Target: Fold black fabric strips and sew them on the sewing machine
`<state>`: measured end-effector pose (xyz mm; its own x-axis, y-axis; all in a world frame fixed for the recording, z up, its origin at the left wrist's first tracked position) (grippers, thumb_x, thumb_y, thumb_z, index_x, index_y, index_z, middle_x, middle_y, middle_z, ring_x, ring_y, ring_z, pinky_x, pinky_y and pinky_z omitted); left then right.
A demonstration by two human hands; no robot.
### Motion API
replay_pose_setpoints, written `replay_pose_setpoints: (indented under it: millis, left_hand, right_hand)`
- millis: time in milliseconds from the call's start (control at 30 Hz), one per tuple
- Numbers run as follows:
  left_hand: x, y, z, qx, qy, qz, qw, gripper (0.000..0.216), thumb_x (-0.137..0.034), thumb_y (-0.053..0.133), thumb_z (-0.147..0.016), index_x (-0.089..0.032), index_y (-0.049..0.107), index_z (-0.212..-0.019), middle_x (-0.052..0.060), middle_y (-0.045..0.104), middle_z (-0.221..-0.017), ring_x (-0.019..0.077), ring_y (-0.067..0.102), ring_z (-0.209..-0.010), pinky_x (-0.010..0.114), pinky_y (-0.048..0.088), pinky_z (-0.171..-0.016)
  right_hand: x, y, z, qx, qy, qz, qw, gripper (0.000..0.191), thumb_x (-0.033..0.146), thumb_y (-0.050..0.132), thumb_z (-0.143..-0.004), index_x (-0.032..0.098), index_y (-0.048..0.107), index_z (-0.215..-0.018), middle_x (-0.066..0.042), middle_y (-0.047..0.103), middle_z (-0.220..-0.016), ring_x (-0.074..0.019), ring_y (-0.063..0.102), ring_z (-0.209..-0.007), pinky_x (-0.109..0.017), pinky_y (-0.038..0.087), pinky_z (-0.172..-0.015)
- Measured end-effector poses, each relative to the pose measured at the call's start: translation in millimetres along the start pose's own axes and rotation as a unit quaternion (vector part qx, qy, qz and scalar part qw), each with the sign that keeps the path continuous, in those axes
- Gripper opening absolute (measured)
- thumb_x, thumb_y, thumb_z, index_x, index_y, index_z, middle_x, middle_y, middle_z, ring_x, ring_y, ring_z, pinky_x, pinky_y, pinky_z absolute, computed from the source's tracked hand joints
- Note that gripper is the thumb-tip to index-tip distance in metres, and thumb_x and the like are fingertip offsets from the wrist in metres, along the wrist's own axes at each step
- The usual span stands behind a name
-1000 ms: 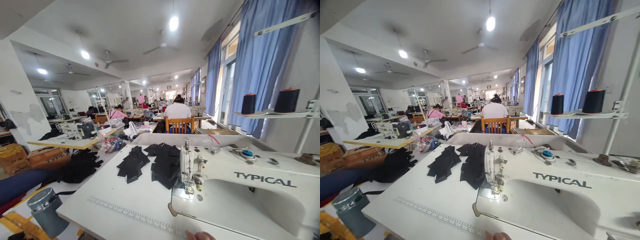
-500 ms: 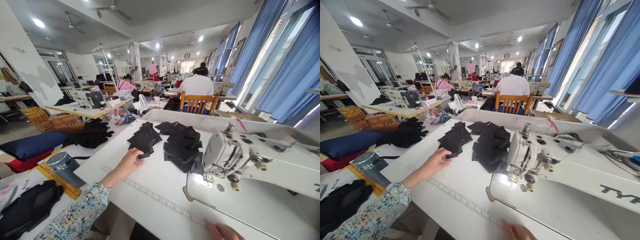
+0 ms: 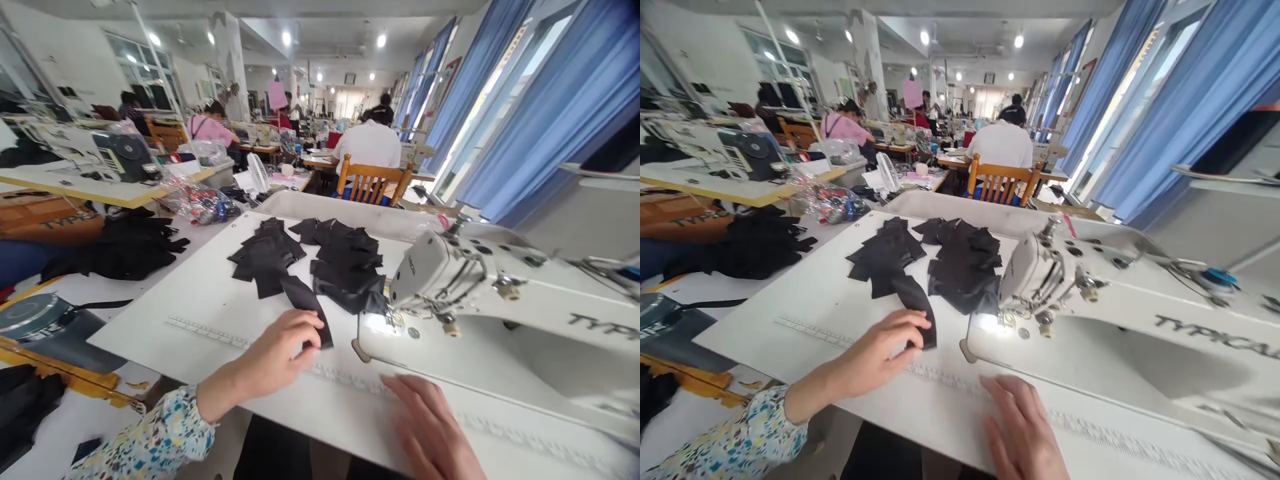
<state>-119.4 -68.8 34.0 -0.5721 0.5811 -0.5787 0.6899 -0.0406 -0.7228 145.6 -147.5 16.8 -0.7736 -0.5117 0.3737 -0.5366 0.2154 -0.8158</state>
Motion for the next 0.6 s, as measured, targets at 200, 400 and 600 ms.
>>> replay_pose_setpoints:
  millis: [200, 400, 600]
  left_hand:
    - [-42.1, 48.9, 17.7, 0.164, 0.026, 0.043, 0.985, 0.019, -0.005, 0.063, -0.088, -0.023, 0.064, -0.087, 0.0, 0.068, -0.128, 0.0237, 0.046, -0.145, 0.052, 0.013, -0.132]
    - [-44.4, 38.2, 3.1, 0.145, 0.05, 0.01, 0.988, 0.017, -0.014, 0.054, -0.099, -0.023, 0.067, -0.105, 0.005, 0.067, -0.129, 0.0218, 0.059, -0.128, 0.049, 0.03, -0.126]
    - [-15.2, 34.7, -31.9, 0.061, 0.051, -0.114, 0.99, 0.028, -0.019, 0.054, -0.101, -0.02, 0.067, -0.126, 0.011, 0.066, -0.134, 0.0305, 0.057, -0.123, 0.055, 0.046, -0.108]
  right_hand:
    - [47.4, 10.6, -34.8, 0.147, -0.029, -0.106, 0.983, 0.038, 0.014, 0.053, -0.097, 0.025, 0.059, -0.133, -0.01, 0.06, -0.133, -0.0276, 0.058, -0.122, -0.047, 0.055, -0.103]
    - [46.1, 12.3, -26.5, 0.151, -0.041, -0.108, 0.982, 0.04, 0.009, 0.057, -0.091, 0.024, 0.063, -0.127, -0.009, 0.063, -0.131, -0.028, 0.056, -0.126, -0.05, 0.051, -0.107]
    - [35.8, 14.0, -26.5, 0.142, -0.048, -0.103, 0.983, 0.037, 0.011, 0.059, -0.091, 0.021, 0.064, -0.127, -0.01, 0.065, -0.13, -0.0286, 0.053, -0.13, -0.051, 0.047, -0.111]
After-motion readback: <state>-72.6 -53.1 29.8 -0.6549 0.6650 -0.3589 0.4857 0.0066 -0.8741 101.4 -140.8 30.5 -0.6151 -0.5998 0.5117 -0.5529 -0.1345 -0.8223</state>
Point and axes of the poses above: each hand's wrist, its own z-axis away from the middle knuckle, its own y-axis out of the palm, x = y × z, the point moved 5 cm from there along -z, towards the middle knuckle
